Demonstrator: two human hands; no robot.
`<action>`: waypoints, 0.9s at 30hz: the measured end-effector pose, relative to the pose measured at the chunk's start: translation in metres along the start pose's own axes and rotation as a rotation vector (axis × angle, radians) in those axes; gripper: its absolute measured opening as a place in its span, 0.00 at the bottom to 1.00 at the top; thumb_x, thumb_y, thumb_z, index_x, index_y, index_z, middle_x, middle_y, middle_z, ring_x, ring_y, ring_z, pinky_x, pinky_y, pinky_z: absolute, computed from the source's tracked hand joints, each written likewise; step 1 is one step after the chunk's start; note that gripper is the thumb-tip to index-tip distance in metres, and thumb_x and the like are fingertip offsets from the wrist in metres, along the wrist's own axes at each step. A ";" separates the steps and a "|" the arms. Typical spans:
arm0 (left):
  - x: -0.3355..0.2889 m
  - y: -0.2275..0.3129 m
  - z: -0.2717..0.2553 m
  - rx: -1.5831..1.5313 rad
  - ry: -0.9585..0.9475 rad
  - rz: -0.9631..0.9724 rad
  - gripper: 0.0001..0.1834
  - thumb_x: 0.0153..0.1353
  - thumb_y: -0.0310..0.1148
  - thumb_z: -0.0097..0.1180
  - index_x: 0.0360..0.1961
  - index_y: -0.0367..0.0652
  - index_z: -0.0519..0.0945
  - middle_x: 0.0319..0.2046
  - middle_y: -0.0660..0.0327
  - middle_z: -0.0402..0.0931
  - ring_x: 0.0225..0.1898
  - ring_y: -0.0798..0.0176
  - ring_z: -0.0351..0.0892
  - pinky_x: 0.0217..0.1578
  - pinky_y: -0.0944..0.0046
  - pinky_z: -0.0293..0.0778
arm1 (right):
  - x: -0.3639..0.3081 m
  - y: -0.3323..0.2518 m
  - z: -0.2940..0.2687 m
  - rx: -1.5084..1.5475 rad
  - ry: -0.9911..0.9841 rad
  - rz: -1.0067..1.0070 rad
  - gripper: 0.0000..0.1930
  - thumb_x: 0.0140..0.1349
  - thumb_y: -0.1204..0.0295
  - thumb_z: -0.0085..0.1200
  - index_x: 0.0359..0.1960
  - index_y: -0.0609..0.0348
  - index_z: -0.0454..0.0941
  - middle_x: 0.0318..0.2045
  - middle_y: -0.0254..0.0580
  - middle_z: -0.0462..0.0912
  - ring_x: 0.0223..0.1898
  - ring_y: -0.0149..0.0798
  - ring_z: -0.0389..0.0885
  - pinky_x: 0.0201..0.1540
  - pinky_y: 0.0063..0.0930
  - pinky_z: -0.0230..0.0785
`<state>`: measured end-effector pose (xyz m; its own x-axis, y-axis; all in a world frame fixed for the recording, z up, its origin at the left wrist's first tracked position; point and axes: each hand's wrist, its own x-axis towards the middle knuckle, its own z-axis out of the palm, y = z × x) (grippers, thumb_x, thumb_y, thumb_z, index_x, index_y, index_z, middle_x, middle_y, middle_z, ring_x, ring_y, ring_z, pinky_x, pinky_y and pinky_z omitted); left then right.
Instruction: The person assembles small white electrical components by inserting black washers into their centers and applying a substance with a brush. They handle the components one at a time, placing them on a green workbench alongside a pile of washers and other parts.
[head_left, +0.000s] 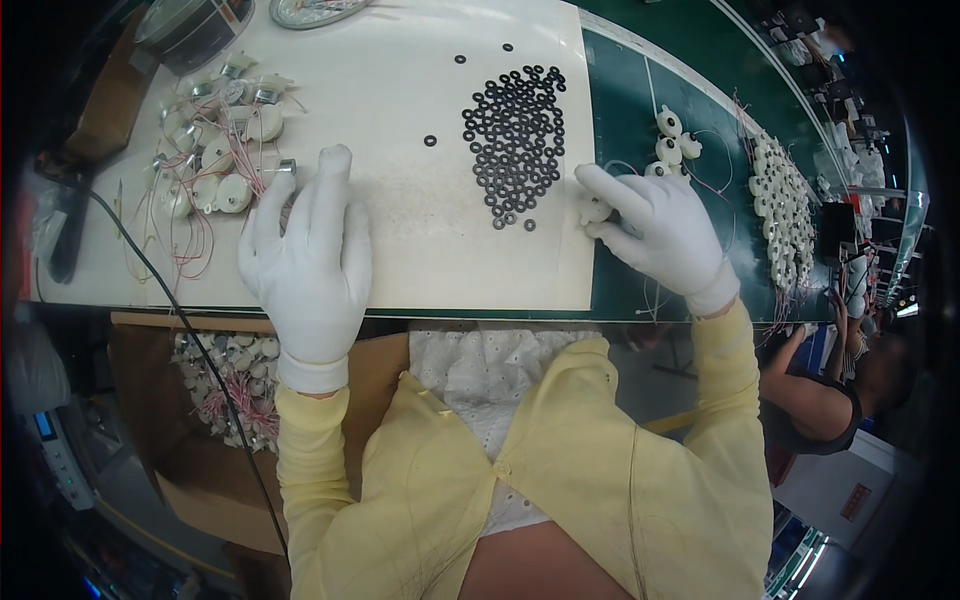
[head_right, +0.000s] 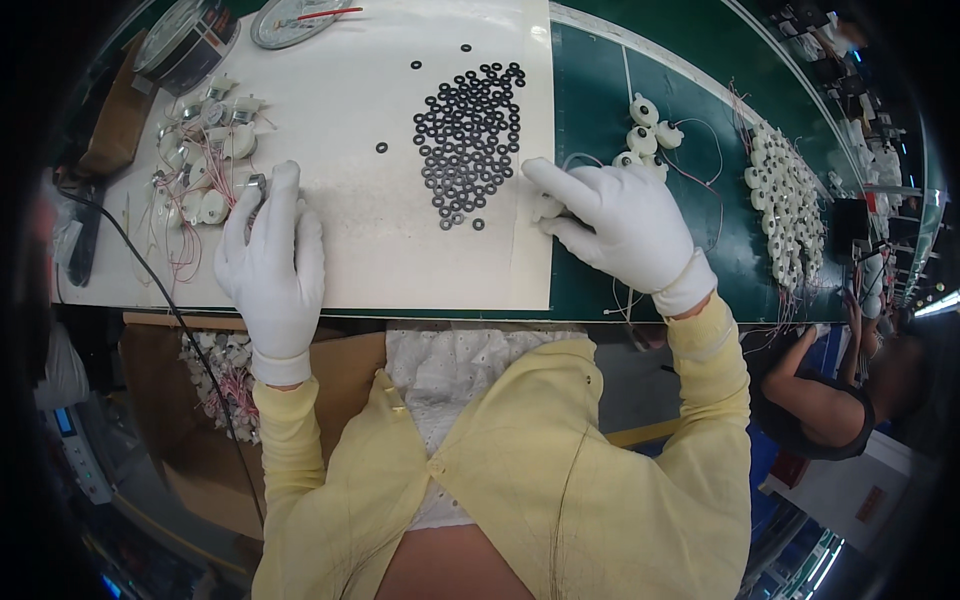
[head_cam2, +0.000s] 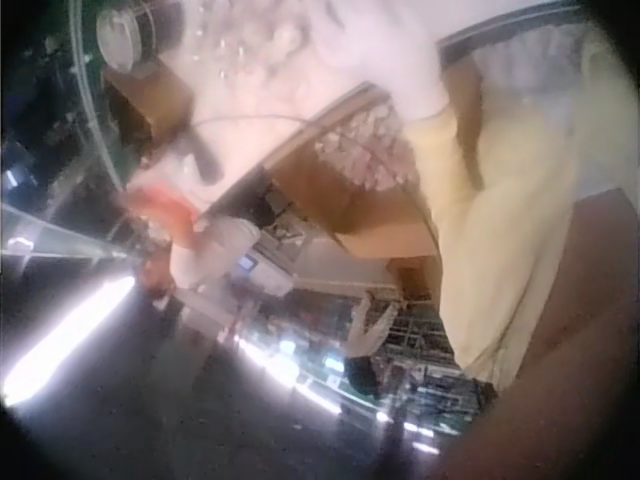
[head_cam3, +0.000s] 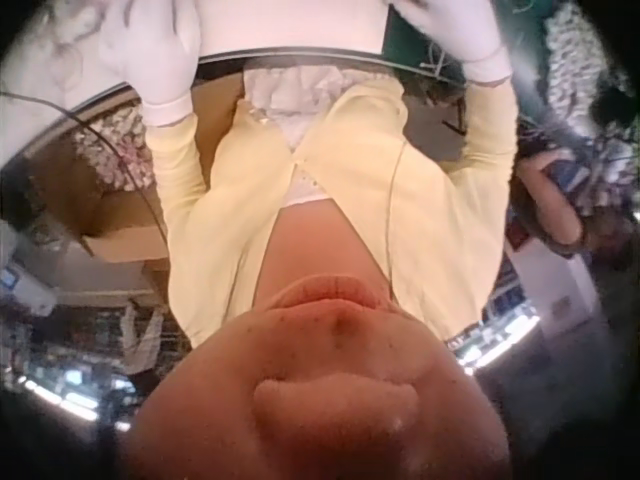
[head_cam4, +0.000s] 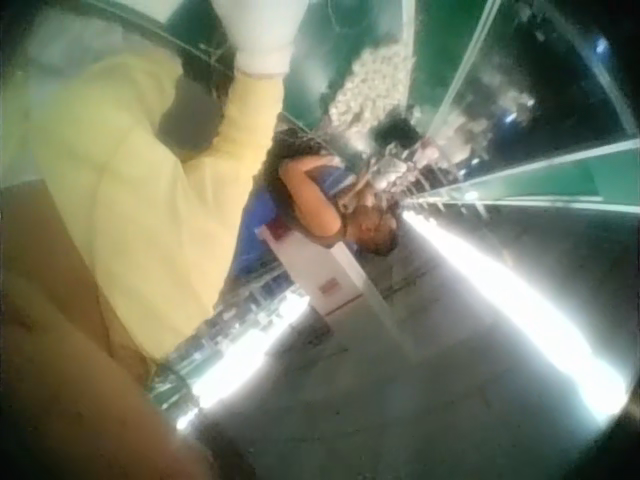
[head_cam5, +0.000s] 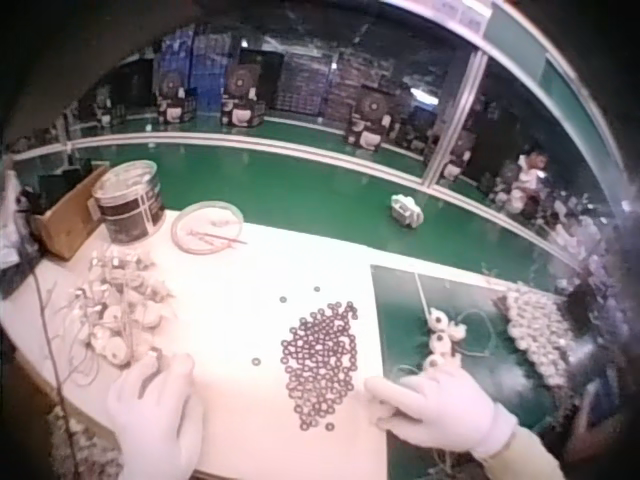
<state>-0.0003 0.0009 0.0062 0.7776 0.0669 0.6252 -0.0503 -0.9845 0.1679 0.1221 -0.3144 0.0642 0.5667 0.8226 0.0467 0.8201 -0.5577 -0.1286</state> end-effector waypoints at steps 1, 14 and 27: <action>0.000 0.001 -0.001 0.000 -0.021 -0.020 0.26 0.58 0.28 0.63 0.60 0.41 0.78 0.43 0.57 0.83 0.51 0.47 0.78 0.51 0.51 0.73 | -0.002 -0.003 -0.003 0.042 -0.018 0.034 0.32 0.52 0.72 0.65 0.63 0.51 0.75 0.36 0.33 0.84 0.31 0.41 0.80 0.36 0.35 0.69; -0.004 -0.002 -0.002 -0.060 -0.066 -0.100 0.32 0.53 0.31 0.66 0.62 0.42 0.77 0.47 0.56 0.83 0.54 0.44 0.76 0.54 0.50 0.73 | 0.004 -0.022 0.006 0.227 -0.026 0.094 0.21 0.53 0.71 0.64 0.51 0.58 0.80 0.29 0.38 0.82 0.28 0.42 0.78 0.33 0.33 0.70; -0.007 -0.006 0.003 -0.032 -0.022 -0.086 0.29 0.54 0.33 0.65 0.60 0.46 0.79 0.45 0.61 0.84 0.55 0.49 0.76 0.51 0.52 0.72 | -0.004 -0.035 0.013 0.405 -0.072 0.415 0.20 0.56 0.73 0.68 0.50 0.63 0.79 0.40 0.38 0.86 0.35 0.32 0.82 0.39 0.27 0.75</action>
<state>-0.0035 0.0059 -0.0015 0.7934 0.1475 0.5905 -0.0020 -0.9695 0.2449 0.0898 -0.2969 0.0557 0.8157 0.5576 -0.1541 0.4264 -0.7595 -0.4912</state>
